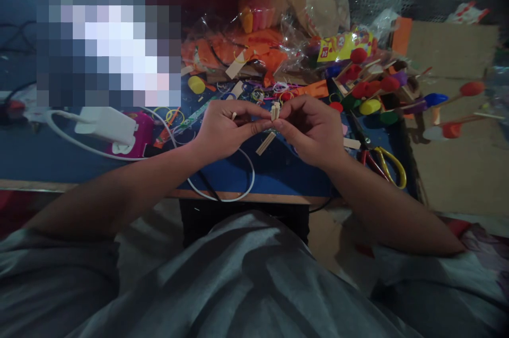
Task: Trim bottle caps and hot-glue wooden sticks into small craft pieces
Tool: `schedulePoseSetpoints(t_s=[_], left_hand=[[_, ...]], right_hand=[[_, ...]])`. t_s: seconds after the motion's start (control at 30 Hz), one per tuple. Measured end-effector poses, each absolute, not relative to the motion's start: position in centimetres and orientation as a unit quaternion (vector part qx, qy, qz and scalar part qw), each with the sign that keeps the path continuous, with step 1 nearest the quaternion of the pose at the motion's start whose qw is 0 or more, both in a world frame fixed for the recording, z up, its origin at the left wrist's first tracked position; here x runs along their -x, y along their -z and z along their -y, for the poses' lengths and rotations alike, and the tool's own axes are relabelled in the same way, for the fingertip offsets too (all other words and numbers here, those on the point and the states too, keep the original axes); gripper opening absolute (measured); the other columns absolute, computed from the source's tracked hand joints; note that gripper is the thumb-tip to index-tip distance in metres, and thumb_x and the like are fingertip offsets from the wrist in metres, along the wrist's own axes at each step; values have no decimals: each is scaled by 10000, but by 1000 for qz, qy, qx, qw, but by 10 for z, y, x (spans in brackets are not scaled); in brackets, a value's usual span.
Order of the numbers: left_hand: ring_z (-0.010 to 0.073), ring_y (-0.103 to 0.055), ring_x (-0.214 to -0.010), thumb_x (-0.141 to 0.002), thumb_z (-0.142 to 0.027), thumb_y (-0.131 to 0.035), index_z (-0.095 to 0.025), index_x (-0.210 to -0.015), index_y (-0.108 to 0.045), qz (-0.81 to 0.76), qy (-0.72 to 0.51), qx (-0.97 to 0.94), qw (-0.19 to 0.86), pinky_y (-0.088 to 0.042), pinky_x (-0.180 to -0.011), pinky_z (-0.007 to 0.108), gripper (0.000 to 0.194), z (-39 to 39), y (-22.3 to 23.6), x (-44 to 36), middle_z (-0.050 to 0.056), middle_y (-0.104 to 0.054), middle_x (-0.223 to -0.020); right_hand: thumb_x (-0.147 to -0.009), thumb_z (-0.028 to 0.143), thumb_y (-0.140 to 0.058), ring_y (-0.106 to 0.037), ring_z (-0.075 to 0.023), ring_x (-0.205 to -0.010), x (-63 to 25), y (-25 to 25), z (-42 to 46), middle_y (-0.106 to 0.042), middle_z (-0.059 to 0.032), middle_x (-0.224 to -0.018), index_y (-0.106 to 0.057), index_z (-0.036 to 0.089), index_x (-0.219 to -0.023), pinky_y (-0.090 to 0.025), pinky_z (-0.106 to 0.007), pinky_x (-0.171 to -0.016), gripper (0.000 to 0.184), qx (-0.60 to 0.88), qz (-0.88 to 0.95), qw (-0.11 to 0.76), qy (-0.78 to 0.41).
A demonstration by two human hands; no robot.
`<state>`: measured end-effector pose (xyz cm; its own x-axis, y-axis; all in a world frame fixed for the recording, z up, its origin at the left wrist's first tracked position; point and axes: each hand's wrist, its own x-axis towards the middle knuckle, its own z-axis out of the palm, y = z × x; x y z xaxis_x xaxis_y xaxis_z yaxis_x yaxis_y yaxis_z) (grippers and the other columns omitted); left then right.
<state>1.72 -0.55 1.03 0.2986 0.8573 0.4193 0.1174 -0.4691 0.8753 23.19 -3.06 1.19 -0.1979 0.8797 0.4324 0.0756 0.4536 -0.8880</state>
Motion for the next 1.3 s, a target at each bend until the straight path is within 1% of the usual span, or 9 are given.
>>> schedulePoseSetpoints(t_s=[0.13,0.3,0.43,0.6,0.9,1.0,1.1,1.23,1.3], left_hand=[[149,-740,-688,-770,-700,-961,-225,-873,-904,-338,-483,-705,394,-563,-617,256,489,6,-11,-17,69,-875,-853],[133,-689,-631,-782,-730,-937,-217,-857,-900,-332,-466,-723,387,-496,-562,255,520,6,-13,-16,73,-858,-812],[125,-676,-619,-785,-723,-938,-216,-865,-907,-323,-465,-728,386,-455,-539,245,514,6,-13,-16,74,-852,-796],[120,-692,-630,-791,-705,-944,-223,-883,-913,-311,-474,-724,394,-469,-554,233,492,6,-11,-17,71,-857,-804],[135,-695,-656,-839,-740,-888,-207,-888,-893,-324,-465,-729,382,-484,-566,246,535,8,-15,-17,70,-854,-822],[108,-612,-579,-938,-701,-813,-207,-981,-878,-321,-466,-735,373,-428,-524,255,501,14,-20,-18,50,-820,-795],[95,-521,-523,-1021,-633,-737,-220,-1070,-846,-311,-471,-748,350,-372,-502,281,430,21,-25,-20,34,-763,-770],[108,-403,-478,-1002,-643,-755,-246,-1229,-797,-321,-452,-757,346,-319,-502,308,459,20,-23,-23,-45,-524,-589],[115,-385,-486,-963,-669,-790,-247,-1253,-803,-324,-444,-757,352,-307,-503,316,512,17,-21,-24,-53,-483,-582]], right_hand=[[-845,598,-968,-524,-104,-592,-234,-12,30,-661,19,-790,-711,237,-931,-446,-274,-528,452,348,670,508,-415],[-827,571,-990,-493,-97,-579,-235,-15,32,-620,30,-771,-693,226,-921,-438,-273,-531,465,325,666,490,-458],[-863,577,-960,-506,-110,-618,-236,-16,34,-592,27,-772,-673,222,-922,-429,-271,-542,461,319,679,470,-466],[-926,570,-902,-525,-128,-673,-236,-15,35,-609,8,-839,-647,234,-944,-433,-278,-568,422,320,688,464,-457],[-1032,553,-778,-456,-135,-618,-236,-6,33,-543,27,-786,-585,261,-954,-365,-308,-549,358,320,714,470,-409],[-1083,531,-704,-435,-131,-589,-236,-1,30,-515,30,-774,-565,269,-954,-354,-312,-535,323,308,692,495,-425],[-1081,551,-701,-435,-129,-563,-234,2,27,-516,36,-751,-558,277,-961,-350,-308,-513,331,303,672,510,-443],[-1042,655,-707,-427,-131,-551,-234,3,26,-502,39,-724,-540,276,-923,-351,-310,-499,431,312,676,498,-445],[-1025,678,-714,-423,-131,-568,-235,3,26,-502,37,-728,-545,269,-908,-361,-312,-514,458,314,689,483,-439]])
